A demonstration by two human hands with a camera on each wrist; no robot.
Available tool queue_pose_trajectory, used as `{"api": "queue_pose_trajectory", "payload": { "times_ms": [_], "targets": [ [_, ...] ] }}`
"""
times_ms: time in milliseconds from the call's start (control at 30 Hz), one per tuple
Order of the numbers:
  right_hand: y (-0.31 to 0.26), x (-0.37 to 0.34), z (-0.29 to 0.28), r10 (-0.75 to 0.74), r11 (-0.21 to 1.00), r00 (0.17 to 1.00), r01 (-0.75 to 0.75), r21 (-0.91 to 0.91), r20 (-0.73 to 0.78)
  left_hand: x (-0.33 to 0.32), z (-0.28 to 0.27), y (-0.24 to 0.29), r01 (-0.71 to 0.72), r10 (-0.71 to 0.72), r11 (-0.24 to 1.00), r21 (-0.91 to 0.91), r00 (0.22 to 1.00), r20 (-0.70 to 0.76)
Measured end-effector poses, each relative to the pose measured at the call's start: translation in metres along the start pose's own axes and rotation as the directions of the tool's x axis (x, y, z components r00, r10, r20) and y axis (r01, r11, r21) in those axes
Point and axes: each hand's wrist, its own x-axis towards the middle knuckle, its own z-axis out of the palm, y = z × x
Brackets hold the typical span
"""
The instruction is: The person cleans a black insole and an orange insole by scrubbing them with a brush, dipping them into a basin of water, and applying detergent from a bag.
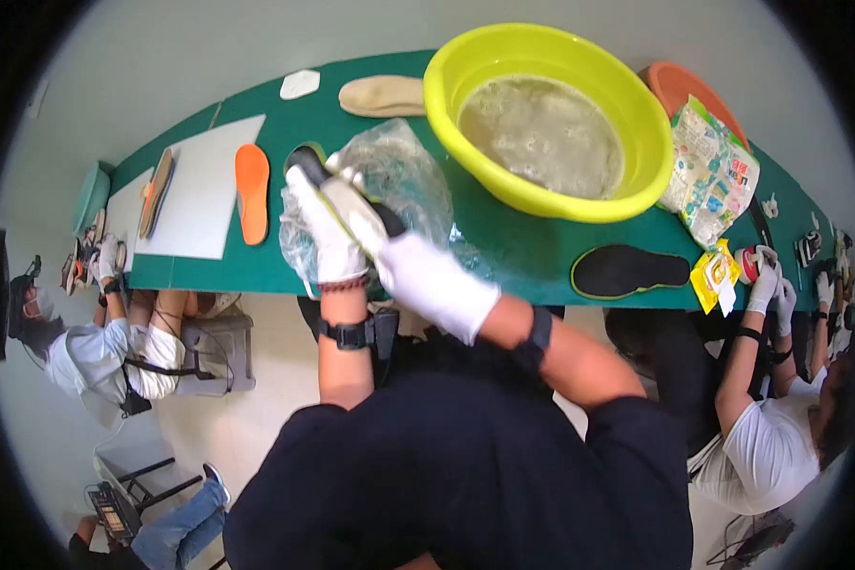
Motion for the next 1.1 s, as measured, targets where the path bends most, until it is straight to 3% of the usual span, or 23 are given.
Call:
{"api": "queue_pose_trajectory", "payload": {
  "times_ms": [67,100,167,200,233,300,333,367,400,433,467,500,567,600,667,700,733,767,833,933,1000,1033,1100],
  "targets": [
    [0.015,0.008,0.007,0.129,0.979,0.961,-0.163,0.123,0.245,0.004,0.0,-0.013,-0.067,0.067,0.998,0.009,0.997,-0.047],
    [0.019,0.028,-0.007,0.069,0.957,0.974,-0.126,0.262,0.216,-0.007,0.011,-0.022,-0.078,0.085,0.995,0.064,0.989,-0.119],
    [0.02,0.048,0.005,0.13,0.739,0.989,-0.143,0.659,0.069,-0.006,0.0,-0.013,-0.03,0.03,0.997,0.072,1.0,0.003],
    [0.021,0.036,0.023,0.048,0.816,0.997,-0.069,0.575,0.052,0.008,-0.015,0.004,-0.063,0.071,0.992,0.109,0.995,-0.068],
    [0.023,0.025,0.041,-0.034,0.875,0.999,0.013,0.484,0.035,0.022,-0.024,0.017,-0.074,0.075,0.995,-0.069,0.997,0.008],
    [0.007,0.037,0.015,0.147,0.787,0.971,-0.232,0.572,0.191,-0.001,-0.01,0.014,-0.088,0.084,0.982,0.17,0.996,0.03],
    [0.004,0.05,0.0,0.217,0.689,0.929,-0.363,0.627,0.299,-0.007,-0.008,-0.006,-0.042,0.041,0.995,0.092,0.999,0.013],
    [0.02,0.059,0.009,0.222,0.522,0.864,-0.497,0.693,0.452,-0.001,-0.002,-0.022,-0.087,0.104,0.991,0.103,0.979,-0.174],
    [0.037,0.067,0.018,0.221,0.342,0.775,-0.631,0.697,0.593,-0.011,-0.011,-0.013,-0.061,0.083,0.989,0.133,0.983,-0.164],
    [0.024,0.06,0.018,0.217,0.457,0.846,-0.529,0.715,0.488,-0.003,-0.005,0.007,-0.065,0.084,0.986,0.156,0.99,-0.113],
    [0.001,0.037,0.02,0.208,0.563,0.909,-0.414,0.715,0.363,-0.003,0.001,0.027,-0.094,0.125,0.982,0.166,0.975,-0.184],
    [-0.01,0.025,0.02,0.193,0.66,0.952,-0.306,0.686,0.238,0.005,-0.018,0.023,-0.056,0.062,0.995,0.087,0.996,-0.067],
    [0.006,0.055,0.011,0.259,0.786,0.931,-0.359,0.503,0.259,0.008,-0.028,-0.009,-0.007,0.006,1.0,0.018,1.0,0.028],
    [0.006,0.056,0.012,0.291,0.692,0.904,-0.425,0.584,0.313,0.005,-0.016,-0.024,-0.101,0.106,0.99,0.102,0.993,-0.046],
    [0.0,0.06,0.01,0.303,0.485,0.856,-0.516,0.706,0.418,-0.015,0.009,0.005,-0.049,0.053,0.997,0.066,0.996,-0.072],
    [-0.006,0.037,0.023,0.154,0.756,0.986,-0.162,0.634,0.069,-0.015,0.013,0.03,-0.012,0.014,0.995,0.095,1.0,-0.02],
    [-0.01,0.031,0.019,0.183,0.766,0.98,-0.19,0.614,0.076,0.006,-0.001,0.035,-0.055,0.054,0.998,0.034,0.998,0.022],
    [0.005,0.044,0.018,0.173,0.819,0.98,-0.197,0.539,0.096,0.005,-0.015,0.023,0.035,-0.029,0.994,0.107,0.998,-0.05],
    [0.048,0.069,0.03,0.139,0.922,0.976,-0.189,0.339,0.165,0.011,-0.016,-0.028,-0.048,0.053,0.996,0.074,0.996,-0.072],
    [0.023,0.022,0.057,-0.085,0.961,0.993,0.104,0.257,-0.085,0.021,-0.038,0.007,-0.018,0.018,1.0,0.025,1.0,0.009],
    [0.02,0.022,0.049,-0.002,0.943,1.0,0.005,0.333,-0.009,0.027,-0.036,0.011,-0.072,0.073,0.996,0.056,0.997,-0.019],
    [0.022,0.037,0.032,0.06,0.961,0.986,-0.099,0.26,0.153,0.018,-0.027,0.003,-0.103,0.139,0.956,0.274,0.983,-0.118],
    [0.013,0.045,0.043,0.151,0.939,0.979,-0.186,0.289,0.139,0.004,-0.012,-0.004,0.005,0.021,0.986,0.164,0.988,-0.156]
  ]
}}
